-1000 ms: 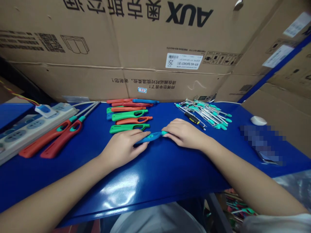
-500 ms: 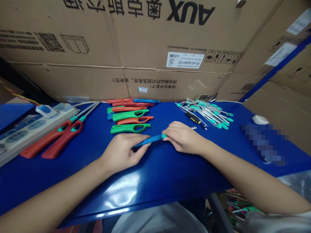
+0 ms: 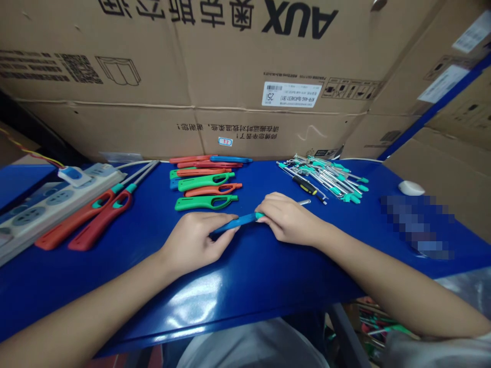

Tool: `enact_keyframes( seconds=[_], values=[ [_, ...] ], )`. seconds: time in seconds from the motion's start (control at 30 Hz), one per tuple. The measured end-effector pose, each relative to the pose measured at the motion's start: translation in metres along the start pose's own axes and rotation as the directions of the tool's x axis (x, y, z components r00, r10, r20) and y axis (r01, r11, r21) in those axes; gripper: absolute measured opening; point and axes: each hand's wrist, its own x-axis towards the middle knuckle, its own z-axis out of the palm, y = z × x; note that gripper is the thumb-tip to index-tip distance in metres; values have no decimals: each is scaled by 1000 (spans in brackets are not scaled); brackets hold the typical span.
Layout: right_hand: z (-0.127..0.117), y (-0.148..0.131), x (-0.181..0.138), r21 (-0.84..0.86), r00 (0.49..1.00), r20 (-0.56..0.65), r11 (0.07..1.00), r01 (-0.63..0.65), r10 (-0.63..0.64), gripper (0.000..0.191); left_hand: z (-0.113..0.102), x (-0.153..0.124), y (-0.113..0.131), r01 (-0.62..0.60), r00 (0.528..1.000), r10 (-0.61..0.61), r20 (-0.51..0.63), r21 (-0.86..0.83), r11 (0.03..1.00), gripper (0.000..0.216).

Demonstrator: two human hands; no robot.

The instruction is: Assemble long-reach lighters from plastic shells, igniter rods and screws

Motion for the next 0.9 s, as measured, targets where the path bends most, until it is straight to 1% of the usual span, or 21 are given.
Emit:
enact_keyframes(
  seconds=[0.1,0.2,0.3,0.37,0.43,0.53,0.67,0.73,0.8,0.83,0.87,0.9],
  values=[
    [2,2,0,-40,1000,1,999,25,-25,24,1,0,-2,45,999,-44,18,-30,999,22],
    [3,3,0,-41,1000,22,999,19,-18,26,1,2,-5,35,999,-35,18,1,999,22],
    [0,5,3,16,994,97,998,-57,55,21,0,5,-9,-2,999,-1,44,74,997,24],
    [-5,7,4,50,979,166,990,-130,120,17,0,7,-10,-22,996,12,84,114,993,27],
    [-12,12,3,58,965,206,982,-180,165,13,0,7,-11,-20,993,4,122,135,991,33],
    [-22,22,-2,48,953,230,976,-214,198,7,0,7,-10,-4,987,-23,158,164,986,41],
    [-30,36,-10,57,917,305,956,-288,259,7,-2,5,-13,-24,972,-31,233,227,974,38],
    [-33,41,-13,95,907,333,948,-304,257,10,-3,4,-15,-25,968,-41,248,256,966,36],
    [-37,45,-15,147,909,338,940,-307,244,18,-3,4,-15,-5,965,-65,252,268,963,36],
    [-39,47,-16,149,908,325,934,-325,264,22,-3,4,-14,8,964,-79,254,266,964,36],
    [-40,50,-17,116,902,297,925,-361,314,25,-3,4,-13,22,962,-91,258,260,965,36],
    [-41,53,-19,42,884,254,909,-416,392,28,-2,4,-12,34,960,-103,261,253,967,35]
  ],
)
